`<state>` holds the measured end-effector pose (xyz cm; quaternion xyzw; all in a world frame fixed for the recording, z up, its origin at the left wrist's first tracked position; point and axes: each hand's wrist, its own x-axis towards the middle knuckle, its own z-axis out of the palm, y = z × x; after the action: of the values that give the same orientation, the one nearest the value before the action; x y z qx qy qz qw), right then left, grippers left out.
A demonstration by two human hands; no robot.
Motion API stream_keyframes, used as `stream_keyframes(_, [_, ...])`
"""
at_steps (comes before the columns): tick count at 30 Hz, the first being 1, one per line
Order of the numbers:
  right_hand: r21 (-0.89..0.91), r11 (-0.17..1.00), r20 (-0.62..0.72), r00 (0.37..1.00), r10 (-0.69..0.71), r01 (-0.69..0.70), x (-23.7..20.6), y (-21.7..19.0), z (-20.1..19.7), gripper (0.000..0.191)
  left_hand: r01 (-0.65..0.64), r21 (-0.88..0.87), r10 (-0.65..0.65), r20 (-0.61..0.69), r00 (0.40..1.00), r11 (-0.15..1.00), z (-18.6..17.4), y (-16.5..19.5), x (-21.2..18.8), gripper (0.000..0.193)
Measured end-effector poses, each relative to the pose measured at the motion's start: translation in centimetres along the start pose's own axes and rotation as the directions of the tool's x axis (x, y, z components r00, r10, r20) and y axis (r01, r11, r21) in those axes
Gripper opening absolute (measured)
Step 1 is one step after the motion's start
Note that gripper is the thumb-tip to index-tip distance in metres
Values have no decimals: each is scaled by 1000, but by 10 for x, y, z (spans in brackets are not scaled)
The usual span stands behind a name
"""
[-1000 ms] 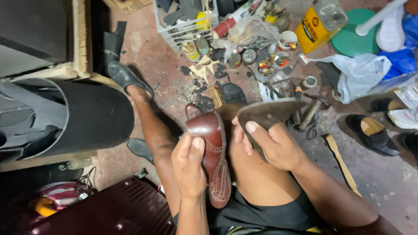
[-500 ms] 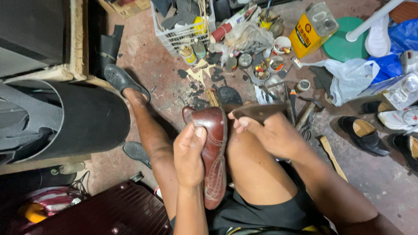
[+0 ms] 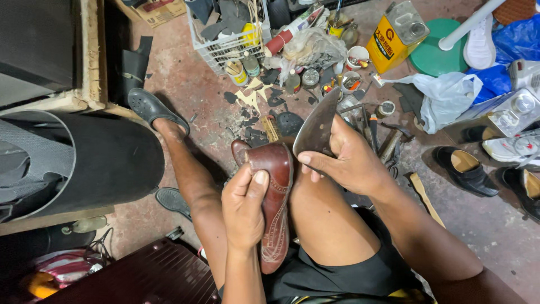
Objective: The person sits on the floor and uses a knife to scrape and trim the sole and edges of a brown leather shoe. They repeatedly turn the shoe over to work on different areas, including the heel and toe, while surrounded by tools and materials.
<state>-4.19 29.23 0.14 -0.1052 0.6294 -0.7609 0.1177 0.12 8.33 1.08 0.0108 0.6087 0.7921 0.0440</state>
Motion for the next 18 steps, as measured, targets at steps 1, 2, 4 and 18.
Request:
stream_keyframes(1, [6,1000,4,1000,-15,14,-1,3,-2,43,-23,97,23,-1,1000,995,3,3,0,27])
stream_keyframes(2, [-12,1000,-2,1000,1,-1,-2,5,-4,40,-47,192,47,1,999,980,7,6,0,25])
stream_keyframes(4, [-48,998,-13,999,38,-38,-4,11,-9,35,-77,321,80,4,997,944,13,11,-1,23])
stream_keyframes(18, [-148,988,-11,999,-40,38,4,7,-11,43,116,-140,-102,102,990,983,3,3,21,26])
